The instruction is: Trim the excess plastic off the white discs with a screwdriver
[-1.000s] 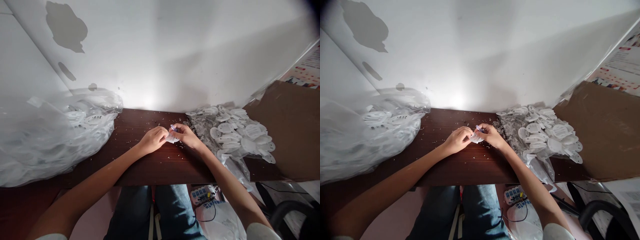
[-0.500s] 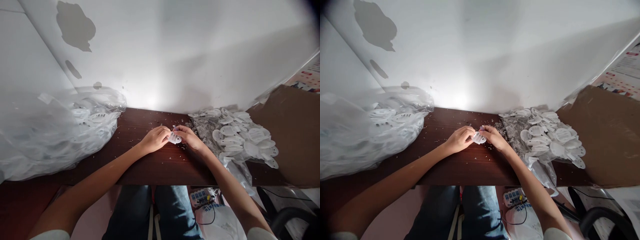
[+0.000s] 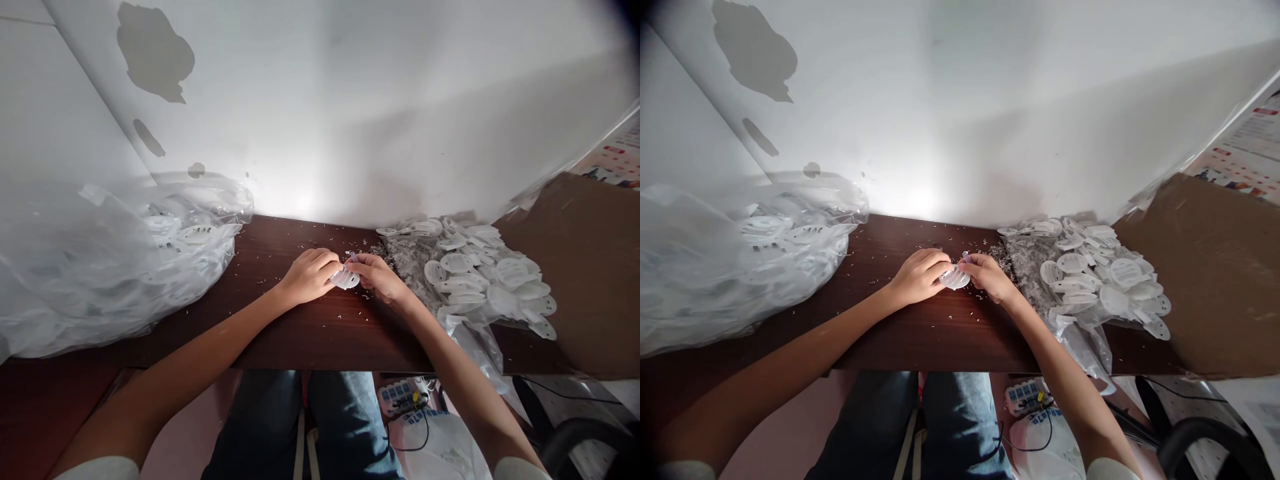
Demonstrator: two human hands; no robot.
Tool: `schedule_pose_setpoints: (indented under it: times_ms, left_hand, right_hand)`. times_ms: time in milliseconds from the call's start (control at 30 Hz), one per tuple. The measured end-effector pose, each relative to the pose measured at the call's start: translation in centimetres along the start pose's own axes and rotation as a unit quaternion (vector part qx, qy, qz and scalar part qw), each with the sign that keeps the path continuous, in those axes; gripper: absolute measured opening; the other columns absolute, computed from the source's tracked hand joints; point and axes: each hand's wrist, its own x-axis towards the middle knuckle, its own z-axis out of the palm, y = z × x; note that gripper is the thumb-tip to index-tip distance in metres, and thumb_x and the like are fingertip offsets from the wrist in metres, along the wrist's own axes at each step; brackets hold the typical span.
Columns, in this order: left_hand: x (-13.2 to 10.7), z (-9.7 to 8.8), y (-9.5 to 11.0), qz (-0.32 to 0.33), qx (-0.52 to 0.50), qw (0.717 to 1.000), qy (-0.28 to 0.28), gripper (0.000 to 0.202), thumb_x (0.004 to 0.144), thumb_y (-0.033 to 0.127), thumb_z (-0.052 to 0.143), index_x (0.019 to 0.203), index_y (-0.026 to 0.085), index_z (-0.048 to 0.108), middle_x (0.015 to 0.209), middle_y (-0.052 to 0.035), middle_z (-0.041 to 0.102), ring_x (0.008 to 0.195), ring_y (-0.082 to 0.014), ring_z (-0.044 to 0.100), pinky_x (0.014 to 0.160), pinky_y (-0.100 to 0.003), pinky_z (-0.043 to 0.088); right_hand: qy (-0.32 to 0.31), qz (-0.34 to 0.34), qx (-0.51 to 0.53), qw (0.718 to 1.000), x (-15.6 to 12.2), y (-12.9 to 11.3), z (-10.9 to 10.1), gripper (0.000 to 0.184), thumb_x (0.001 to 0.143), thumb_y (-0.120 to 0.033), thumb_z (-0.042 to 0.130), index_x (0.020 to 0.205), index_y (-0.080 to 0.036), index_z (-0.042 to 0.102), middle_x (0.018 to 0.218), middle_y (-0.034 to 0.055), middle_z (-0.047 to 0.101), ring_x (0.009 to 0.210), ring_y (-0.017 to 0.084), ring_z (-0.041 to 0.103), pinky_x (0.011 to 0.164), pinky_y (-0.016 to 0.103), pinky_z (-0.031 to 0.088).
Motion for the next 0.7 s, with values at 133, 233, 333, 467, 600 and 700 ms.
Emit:
schedule_pose_setpoints:
  times_ms: [133,233,333,467,600,700]
  left_hand:
    - [0.01,-0.17,-0.16,0.009,0.018,1.000,-0.005,0.016,0.092,0.014,0.066,0.105,0.022,0.069,0.108,-0.0062,0.073,0.101,-0.0238,0.070,0.087,-0.039,0.055]
    - [-0.04,-0.14,-0.33,0.012,0.023,1.000,-0.019,0.015,0.091,0.015,0.068,0.104,0.022,0.070,0.107,-0.0057,0.074,0.101,-0.0234,0.069,0.089,-0.039,0.055]
    - [-0.05,-0.09,-0.44,0.023,0.017,0.999,-0.026,0.014,0.092,0.015,0.068,0.104,0.021,0.069,0.104,-0.0054,0.074,0.100,-0.0233,0.069,0.089,-0.038,0.055]
    - [-0.04,-0.13,-0.40,0.031,0.005,0.999,-0.022,0.020,0.089,0.011,0.068,0.106,0.020,0.066,0.106,-0.0060,0.074,0.101,-0.0241,0.069,0.088,-0.039,0.056]
    - [-0.13,-0.06,-0.23,0.026,-0.011,1.000,-0.004,0.023,0.088,0.010,0.068,0.108,0.021,0.063,0.106,-0.0062,0.075,0.100,-0.0237,0.072,0.086,-0.038,0.058]
    - [-0.17,0.05,-0.19,0.038,-0.018,0.999,0.015,0.028,0.089,0.012,0.070,0.113,0.022,0.060,0.106,-0.0070,0.075,0.101,-0.0240,0.073,0.086,-0.039,0.059]
  right_hand:
    - [-0.007,0.000,0.005,1.000,-0.02,0.03,-0.02,0.035,0.079,-0.049,0.082,0.086,-0.018,0.066,0.060,-0.0076,0.042,0.049,0.006,0.025,0.046,0.026,0.013]
    - [-0.010,0.005,0.016,1.000,0.07,0.20,-0.07,0.034,0.080,-0.048,0.082,0.087,-0.018,0.066,0.060,-0.0076,0.041,0.049,0.006,0.023,0.046,0.026,0.012]
    - [-0.009,0.002,0.035,0.999,0.22,0.39,-0.14,0.032,0.079,-0.045,0.082,0.083,-0.019,0.065,0.060,-0.0074,0.040,0.050,0.006,0.022,0.047,0.026,0.012]
    - [-0.011,0.012,0.062,0.998,0.29,0.32,-0.06,0.031,0.075,-0.041,0.085,0.081,-0.019,0.065,0.060,-0.0076,0.040,0.050,0.006,0.021,0.047,0.026,0.011]
    - [-0.023,0.026,0.075,0.997,0.19,0.06,0.12,0.029,0.075,-0.039,0.086,0.083,-0.018,0.067,0.056,-0.0092,0.035,0.049,0.005,0.019,0.046,0.025,0.011]
    - [-0.026,0.026,0.076,0.996,0.11,-0.06,0.16,0.030,0.075,-0.040,0.086,0.084,-0.017,0.069,0.056,-0.0092,0.035,0.049,0.005,0.019,0.046,0.025,0.011]
